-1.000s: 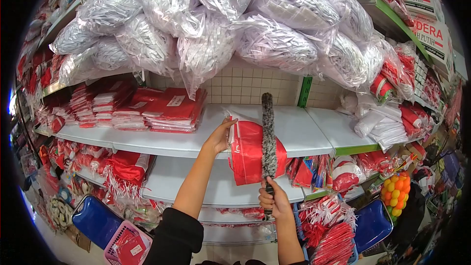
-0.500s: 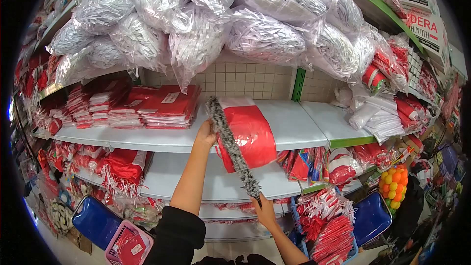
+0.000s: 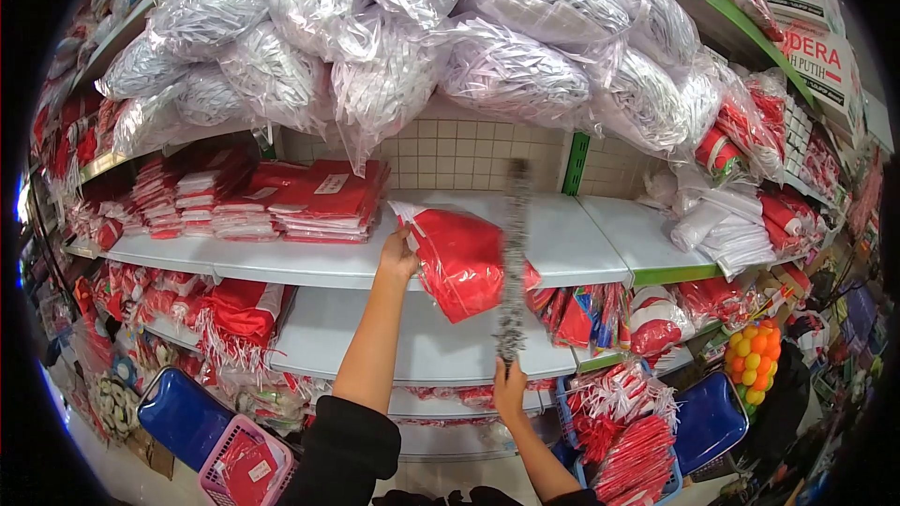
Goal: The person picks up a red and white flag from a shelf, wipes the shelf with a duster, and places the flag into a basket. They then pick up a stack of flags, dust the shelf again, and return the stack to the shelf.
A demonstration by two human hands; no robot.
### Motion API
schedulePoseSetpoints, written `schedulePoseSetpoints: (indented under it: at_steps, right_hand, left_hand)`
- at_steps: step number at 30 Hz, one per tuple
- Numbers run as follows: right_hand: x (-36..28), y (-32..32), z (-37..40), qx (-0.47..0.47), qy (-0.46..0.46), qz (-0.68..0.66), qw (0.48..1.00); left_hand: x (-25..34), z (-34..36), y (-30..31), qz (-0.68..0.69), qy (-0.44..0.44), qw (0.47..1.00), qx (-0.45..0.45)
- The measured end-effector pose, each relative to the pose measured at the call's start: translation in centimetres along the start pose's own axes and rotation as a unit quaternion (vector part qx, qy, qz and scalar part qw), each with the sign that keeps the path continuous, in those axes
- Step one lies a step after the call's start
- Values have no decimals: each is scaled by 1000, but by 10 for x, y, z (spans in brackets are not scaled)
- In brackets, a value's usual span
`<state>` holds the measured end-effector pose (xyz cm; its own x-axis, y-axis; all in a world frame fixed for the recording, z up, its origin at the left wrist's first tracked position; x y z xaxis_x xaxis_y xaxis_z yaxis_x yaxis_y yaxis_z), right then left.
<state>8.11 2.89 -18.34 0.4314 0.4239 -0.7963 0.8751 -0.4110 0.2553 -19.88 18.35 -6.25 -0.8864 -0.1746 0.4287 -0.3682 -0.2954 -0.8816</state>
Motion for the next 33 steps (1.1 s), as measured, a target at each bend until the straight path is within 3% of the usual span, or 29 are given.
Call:
schedulePoseSetpoints:
  at_steps: [2, 3, 4, 6, 7, 10, 14, 15, 18, 19, 22, 23, 26, 29, 32, 33]
  right_hand:
    - [-17, -17, 1, -127, 30, 84, 988]
    - [-31, -17, -2, -129, 127, 125, 976]
    - [-25, -9, -13, -100, 77, 89, 988]
    - [-14, 3, -29, -41, -22, 17, 999]
    - [-9, 13, -34, 77, 7, -48, 996]
    - [-5, 9, -32, 57, 5, -33, 998]
    - [-27, 11, -12, -106, 122, 171, 972]
    - [-12, 16, -10, -83, 70, 157, 982]
    - [-7, 34, -5, 79, 79, 21, 994]
    - [-7, 31, 1, 63, 71, -2, 995]
    - [-5, 16, 25, -178, -16, 200, 963]
    - [-14, 20, 24, -181, 5, 197, 964]
    - [-8, 43, 13, 1, 6, 53, 999]
    - [-3, 35, 10, -9, -24, 12, 1000]
    - [-11, 17, 10, -164, 38, 174, 970]
    - [-29, 24, 2, -139, 98, 187, 967]
  left_hand:
    - [-8, 0, -1, 33, 48, 998, -26]
    - [-10, 0, -5, 79, 95, 991, -60]
    - [-12, 1, -11, 125, 140, 978, -93]
    - [-12, 7, -7, 42, 82, 995, -33]
    - [-8, 12, -5, 4, 50, 999, -1]
    - [-5, -1, -3, -12, 35, 999, -28]
    - [-4, 11, -10, 20, 44, 999, -13]
    - [-3, 21, -14, 2, 36, 999, -5]
    - [-2, 18, -9, -25, 14, 1000, 9]
    - [-1, 16, -6, -33, 7, 999, 23]
    - [-2, 17, -6, 25, 12, 999, 30]
    - [-2, 17, -9, 25, 21, 999, 18]
    - [-10, 8, -8, -35, 53, 998, -31]
    - [-4, 30, -16, -40, 33, 999, -10]
    - [-19, -11, -11, 62, 171, 971, -157]
    - [-16, -8, -6, 25, 131, 984, -116]
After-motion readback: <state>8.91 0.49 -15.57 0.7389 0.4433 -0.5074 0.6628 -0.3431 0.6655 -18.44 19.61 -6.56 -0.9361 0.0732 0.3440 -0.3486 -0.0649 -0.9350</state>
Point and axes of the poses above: each hand's wrist, its own z-axis away from the middle knuckle, its own y-axis out of the back of the hand, x = y × z, the point moved 10 cm from there along -z, towards the middle knuckle, and after that the axes turned 11 degrees about x, right-handed, at the moved point
